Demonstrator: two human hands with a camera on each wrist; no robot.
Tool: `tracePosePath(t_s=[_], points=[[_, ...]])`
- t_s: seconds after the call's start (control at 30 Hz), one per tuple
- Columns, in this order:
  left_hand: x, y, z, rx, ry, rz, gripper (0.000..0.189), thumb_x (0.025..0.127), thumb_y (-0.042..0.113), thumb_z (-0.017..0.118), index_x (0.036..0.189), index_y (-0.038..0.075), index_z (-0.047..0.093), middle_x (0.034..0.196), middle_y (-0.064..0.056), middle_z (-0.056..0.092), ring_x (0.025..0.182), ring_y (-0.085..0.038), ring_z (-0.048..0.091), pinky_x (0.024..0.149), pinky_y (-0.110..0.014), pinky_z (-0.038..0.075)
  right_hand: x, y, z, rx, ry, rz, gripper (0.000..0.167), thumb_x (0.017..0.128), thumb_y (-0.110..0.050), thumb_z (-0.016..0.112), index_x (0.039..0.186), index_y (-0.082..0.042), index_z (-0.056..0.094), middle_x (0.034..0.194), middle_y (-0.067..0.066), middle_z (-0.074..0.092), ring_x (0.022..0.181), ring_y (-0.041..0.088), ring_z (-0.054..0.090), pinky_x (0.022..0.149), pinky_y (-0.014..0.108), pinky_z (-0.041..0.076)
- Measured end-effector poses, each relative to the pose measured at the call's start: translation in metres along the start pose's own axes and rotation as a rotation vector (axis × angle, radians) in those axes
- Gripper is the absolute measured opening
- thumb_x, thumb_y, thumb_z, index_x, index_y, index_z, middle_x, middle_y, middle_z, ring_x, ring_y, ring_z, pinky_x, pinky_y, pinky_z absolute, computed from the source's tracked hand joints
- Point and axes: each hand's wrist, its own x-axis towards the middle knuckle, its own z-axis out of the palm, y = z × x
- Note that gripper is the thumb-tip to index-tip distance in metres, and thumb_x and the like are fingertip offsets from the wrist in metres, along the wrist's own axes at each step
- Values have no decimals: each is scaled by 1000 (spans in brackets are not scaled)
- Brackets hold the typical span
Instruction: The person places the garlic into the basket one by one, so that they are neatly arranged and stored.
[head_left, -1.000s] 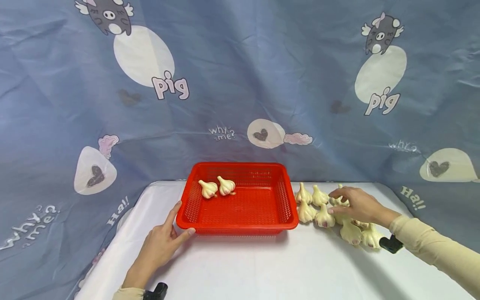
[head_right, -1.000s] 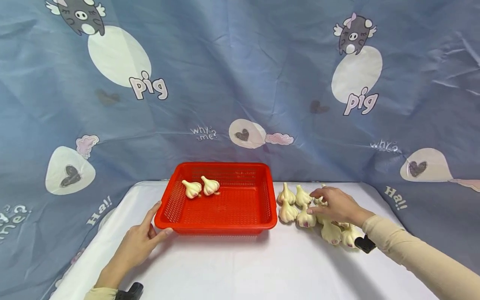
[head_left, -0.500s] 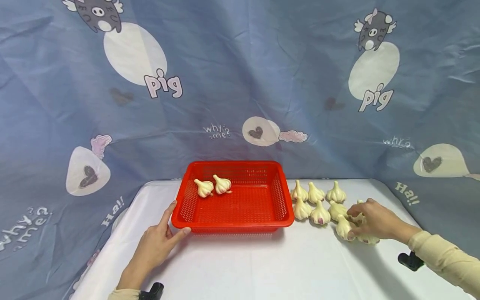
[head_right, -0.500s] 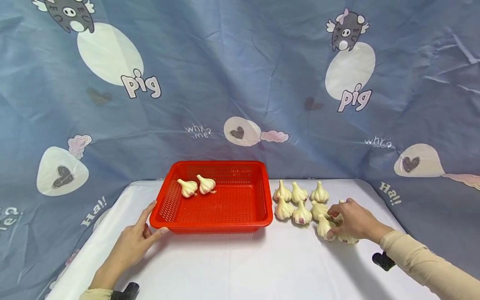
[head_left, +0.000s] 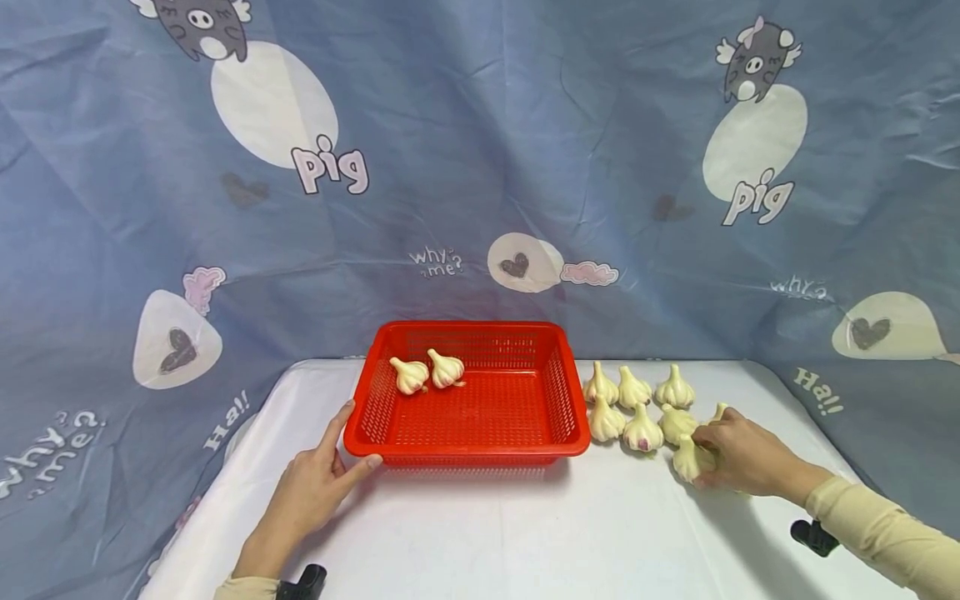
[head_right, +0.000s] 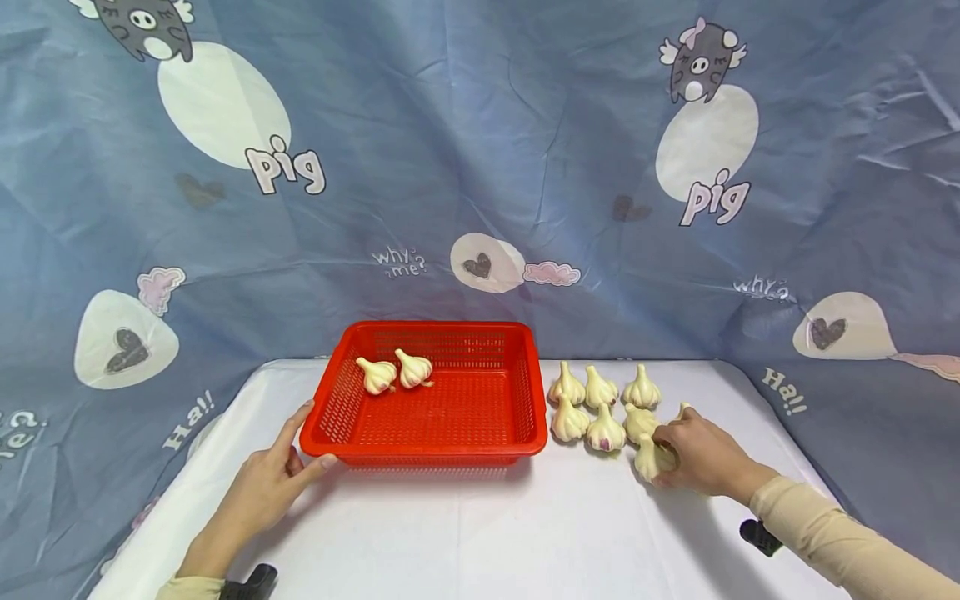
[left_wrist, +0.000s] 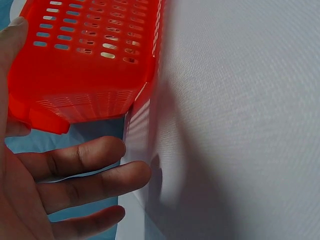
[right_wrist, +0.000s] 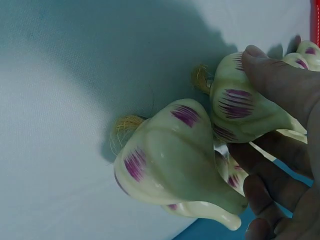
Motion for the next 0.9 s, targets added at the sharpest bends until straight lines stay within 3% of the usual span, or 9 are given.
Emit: tracePosePath(t_s=[0.13, 0.47, 0.9], points=[[0, 0, 0, 0, 6, 4, 91, 94, 55, 76, 167, 24, 31, 63, 11, 52, 56, -7, 47, 59, -28, 39, 0, 0, 2, -13, 12, -8, 47, 62, -39, 100, 80, -27, 59, 70, -18, 45, 80, 10, 41, 62, 25, 29], [0, -1, -2, -3, 7, 6, 91, 95, 54, 76, 167, 24, 31, 63, 10, 52, 55, -7, 47, 59, -28, 39, 0, -1, 7, -77, 62, -42, 50, 60, -41, 100, 89, -21, 65, 80, -16, 65, 80, 11, 48, 63, 29, 39], [1, 1, -2, -8, -14, -11, 93, 94, 57, 75, 168, 24, 30, 64, 9, 52, 56, -9, 47, 58, -28, 38, -3, -5, 7, -61, -1, 11, 53, 63, -43, 99, 97, -18, 66, 85, -10, 64, 83, 16, 58, 64, 34, 47]])
